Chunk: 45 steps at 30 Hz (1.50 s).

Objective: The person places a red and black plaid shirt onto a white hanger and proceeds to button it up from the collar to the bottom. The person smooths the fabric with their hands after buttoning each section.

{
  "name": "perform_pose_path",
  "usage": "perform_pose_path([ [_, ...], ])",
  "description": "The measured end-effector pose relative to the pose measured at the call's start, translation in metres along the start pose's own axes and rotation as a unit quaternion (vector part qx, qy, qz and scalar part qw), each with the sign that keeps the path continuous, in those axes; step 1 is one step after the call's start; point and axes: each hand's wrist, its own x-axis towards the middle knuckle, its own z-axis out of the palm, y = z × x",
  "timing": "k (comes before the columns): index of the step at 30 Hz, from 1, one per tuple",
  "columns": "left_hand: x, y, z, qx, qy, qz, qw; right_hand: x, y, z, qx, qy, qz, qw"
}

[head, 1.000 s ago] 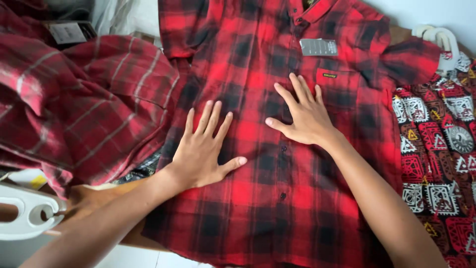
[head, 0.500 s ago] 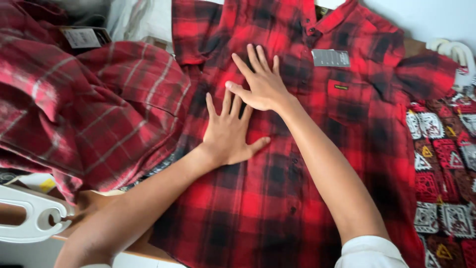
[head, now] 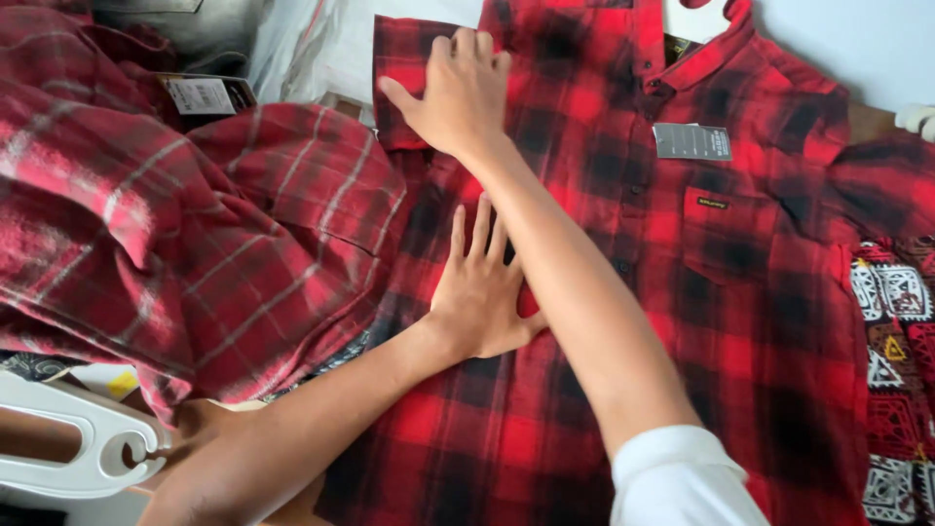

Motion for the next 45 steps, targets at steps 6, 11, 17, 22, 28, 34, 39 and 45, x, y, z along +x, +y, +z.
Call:
perform_pose_path([
  [6, 0.0, -0.004, 0.007, 0.03, -0.024, 0.033, 0.999, 0.023, -0.035, 0.03, 0.043, -0.273, 0.122, 0.953],
  [11, 0.001, -0.007, 0.005, 0.007, -0.024, 0.045, 0.999, 0.032, -0.027, 0.038, 0.344, -0.084, 0.236, 0.905],
  [17, 0.004, -0.002, -0.006, -0.014, -0.045, 0.03, 0.998, 0.019, -0.009, 0.038, 0.506, -0.015, 0.117, 0.854],
  [22, 0.005, 0.001, -0.013, -0.001, -0.051, 0.008, 0.999, 0.011, 0.01, 0.014, 0.436, -0.028, -0.065, 0.897],
  [28, 0.004, 0.004, -0.015, 0.003, 0.007, -0.029, 1.0, 0.021, 0.138, 0.037, 0.229, 0.217, 0.194, 0.929],
  [34, 0.005, 0.003, -0.014, 0.023, 0.001, -0.019, 1.0, 0.004, 0.27, 0.005, 0.089, 0.282, 0.228, 0.928],
  [39, 0.004, 0.003, -0.014, 0.028, 0.001, -0.013, 1.0, 0.011, 0.356, 0.017, 0.106, 0.193, 0.224, 0.949],
  [45, 0.004, 0.003, -0.013, 0.024, 0.013, -0.019, 0.999, 0.018, 0.336, -0.024, -0.02, 0.026, 0.304, 0.952],
])
